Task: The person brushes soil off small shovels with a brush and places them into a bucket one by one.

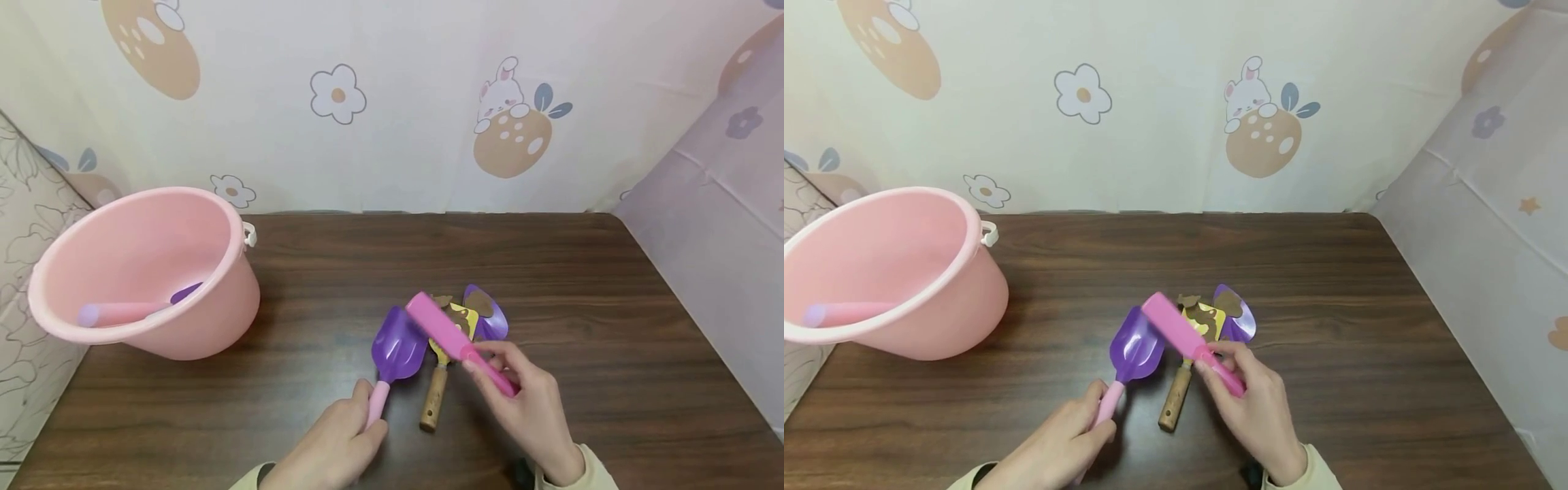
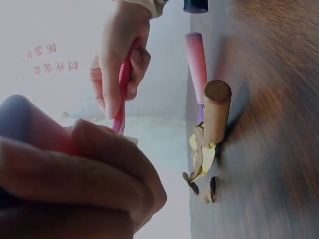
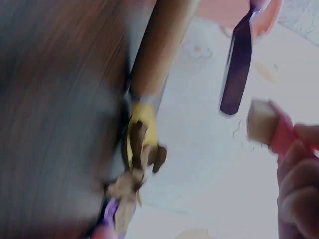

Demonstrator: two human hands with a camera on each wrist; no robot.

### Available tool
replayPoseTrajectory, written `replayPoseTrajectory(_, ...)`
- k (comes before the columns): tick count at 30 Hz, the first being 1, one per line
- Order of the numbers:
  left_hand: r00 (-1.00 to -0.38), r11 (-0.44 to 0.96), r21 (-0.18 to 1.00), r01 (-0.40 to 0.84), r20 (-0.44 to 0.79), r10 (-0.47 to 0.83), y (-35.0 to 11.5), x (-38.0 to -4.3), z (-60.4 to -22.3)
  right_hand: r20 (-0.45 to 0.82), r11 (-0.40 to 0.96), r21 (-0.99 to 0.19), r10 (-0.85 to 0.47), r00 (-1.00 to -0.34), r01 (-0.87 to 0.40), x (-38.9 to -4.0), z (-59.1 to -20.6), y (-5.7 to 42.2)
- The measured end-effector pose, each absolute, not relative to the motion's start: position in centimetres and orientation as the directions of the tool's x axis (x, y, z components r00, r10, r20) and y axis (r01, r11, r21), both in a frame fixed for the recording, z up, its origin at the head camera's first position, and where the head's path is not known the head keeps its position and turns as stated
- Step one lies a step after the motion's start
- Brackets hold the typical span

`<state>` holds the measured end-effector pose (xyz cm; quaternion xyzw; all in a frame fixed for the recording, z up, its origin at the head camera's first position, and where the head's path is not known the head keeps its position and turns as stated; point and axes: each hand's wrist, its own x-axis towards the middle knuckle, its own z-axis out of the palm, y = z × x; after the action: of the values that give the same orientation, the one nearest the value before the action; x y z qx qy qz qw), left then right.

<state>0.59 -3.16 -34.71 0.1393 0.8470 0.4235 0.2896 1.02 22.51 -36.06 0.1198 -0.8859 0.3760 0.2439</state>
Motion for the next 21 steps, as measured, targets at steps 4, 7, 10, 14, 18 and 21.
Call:
replayPoseTrajectory(4, -0.791, 0.602, 0.799, -0.017, -0.378, 0.48, -3.1, 0.5, -34.7, 0.505, 0.604, -0.616, -0.19, -0.842, -0.505, 1.5, -36.2, 21.5)
replayPoseTrajectory(7, -0.782, 0.604, 0.796, -0.039, -0.401, 0.478, -2.9, 0.4, -34.7, 0.507, 0.556, -0.608, -0.276, -0.816, -0.566, 1.7, -36.5, 20.9)
replayPoseTrajectory(10, -0.764, 0.598, 0.797, -0.083, -0.436, 0.475, -2.7, 0.4, -34.9, 0.515, 0.523, -0.608, -0.312, -0.798, -0.597, 1.6, -36.8, 20.6)
replayPoseTrajectory(14, -0.738, 0.612, 0.779, -0.139, -0.493, 0.46, -2.5, 0.3, -35.0, 0.496, 0.539, -0.609, -0.314, -0.809, -0.582, 1.3, -36.9, 20.6)
replayPoseTrajectory(18, -0.741, 0.627, 0.77, -0.119, -0.489, 0.46, -2.5, 0.4, -34.9, 0.436, 0.577, -0.636, -0.278, -0.856, -0.512, 1.0, -37.0, 21.0)
replayPoseTrajectory(21, -0.755, 0.631, 0.772, -0.08, -0.46, 0.467, -2.5, 0.5, -34.8, 0.426, 0.59, -0.647, -0.246, -0.871, -0.483, 0.6, -37.1, 21.3)
